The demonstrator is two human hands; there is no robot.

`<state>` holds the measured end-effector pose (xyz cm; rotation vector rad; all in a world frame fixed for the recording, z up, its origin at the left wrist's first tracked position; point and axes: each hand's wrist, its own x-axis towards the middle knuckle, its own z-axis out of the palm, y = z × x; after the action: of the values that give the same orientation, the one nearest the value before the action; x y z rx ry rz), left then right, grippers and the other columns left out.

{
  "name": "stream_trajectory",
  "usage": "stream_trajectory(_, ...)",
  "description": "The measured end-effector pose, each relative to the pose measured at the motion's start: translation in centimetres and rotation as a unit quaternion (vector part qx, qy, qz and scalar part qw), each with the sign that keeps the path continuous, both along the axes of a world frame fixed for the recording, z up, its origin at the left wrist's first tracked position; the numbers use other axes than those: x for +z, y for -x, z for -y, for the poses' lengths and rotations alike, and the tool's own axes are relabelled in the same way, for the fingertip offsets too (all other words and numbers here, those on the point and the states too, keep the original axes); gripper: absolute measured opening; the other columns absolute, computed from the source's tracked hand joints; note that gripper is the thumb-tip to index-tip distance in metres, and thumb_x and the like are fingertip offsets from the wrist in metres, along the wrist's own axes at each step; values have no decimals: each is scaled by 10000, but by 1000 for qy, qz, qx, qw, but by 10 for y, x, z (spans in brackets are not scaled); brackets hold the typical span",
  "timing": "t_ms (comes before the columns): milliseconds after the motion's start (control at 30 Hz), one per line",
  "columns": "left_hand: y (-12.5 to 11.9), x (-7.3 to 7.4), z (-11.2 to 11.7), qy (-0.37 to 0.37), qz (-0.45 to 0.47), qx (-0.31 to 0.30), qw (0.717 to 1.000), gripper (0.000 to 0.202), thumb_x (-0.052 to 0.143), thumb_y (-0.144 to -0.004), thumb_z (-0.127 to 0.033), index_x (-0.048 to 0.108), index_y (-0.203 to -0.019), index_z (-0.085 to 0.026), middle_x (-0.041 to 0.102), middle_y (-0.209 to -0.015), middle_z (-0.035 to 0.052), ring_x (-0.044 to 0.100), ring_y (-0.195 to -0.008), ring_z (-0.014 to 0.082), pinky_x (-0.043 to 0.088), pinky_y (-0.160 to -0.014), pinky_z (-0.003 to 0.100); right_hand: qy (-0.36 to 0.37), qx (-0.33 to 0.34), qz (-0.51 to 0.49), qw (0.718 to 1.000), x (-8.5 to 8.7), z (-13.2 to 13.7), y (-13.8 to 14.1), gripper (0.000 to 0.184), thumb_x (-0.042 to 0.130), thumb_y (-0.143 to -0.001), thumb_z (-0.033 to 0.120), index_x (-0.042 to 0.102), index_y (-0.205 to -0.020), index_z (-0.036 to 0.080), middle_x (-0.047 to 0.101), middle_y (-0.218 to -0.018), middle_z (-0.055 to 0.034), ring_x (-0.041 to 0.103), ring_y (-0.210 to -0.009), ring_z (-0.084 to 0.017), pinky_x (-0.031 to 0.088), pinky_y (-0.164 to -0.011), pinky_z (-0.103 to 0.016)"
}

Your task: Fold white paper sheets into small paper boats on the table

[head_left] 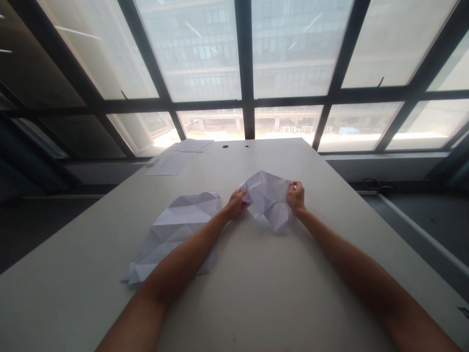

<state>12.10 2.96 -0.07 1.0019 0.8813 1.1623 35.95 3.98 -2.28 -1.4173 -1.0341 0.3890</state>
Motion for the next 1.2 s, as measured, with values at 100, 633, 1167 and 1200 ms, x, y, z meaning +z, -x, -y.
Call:
stream_trajectory(100,3,-4,-6,36,-25,34,998,200,644,-906,-336,646,-948,-140,690,-847,60,632,-659,131,553,-568,225,3,15,6,1000,-1,-8,-19,275,452,-887,423,562,-892,171,576,-723,-29,510,-652,-187,417,-631,-301)
stream_trajectory(633,-3,-5,1,-37,-33,81,995,296,668,-912,-389,660,-942,-95,703,-842,74,673,-681,150,631,-642,313,112,155,-34,981,12,7,-15,403,662,-780,408,592,-1085,154,686,-740,-51,609,-601,-188,461,-546,-274)
stream_trajectory(1167,-1,6,14,-20,-8,-119,993,968,800,-778,-252,198,-1534,-314,669,-1184,117,714,-857,188,566,-853,388,-54,75,14,996,11,7,-14,239,590,-779,420,576,-799,183,674,-777,-60,617,-723,-191,517,-668,-316)
stream_trajectory(1200,-1,6,15,-14,-9,-116,993,1081,802,-757,-202,87,-1558,-326,677,-1161,116,711,-870,192,563,-847,383,-61,72,26,995,12,7,-13,239,572,-794,424,571,-808,185,668,-787,-57,613,-737,-190,517,-673,-315)
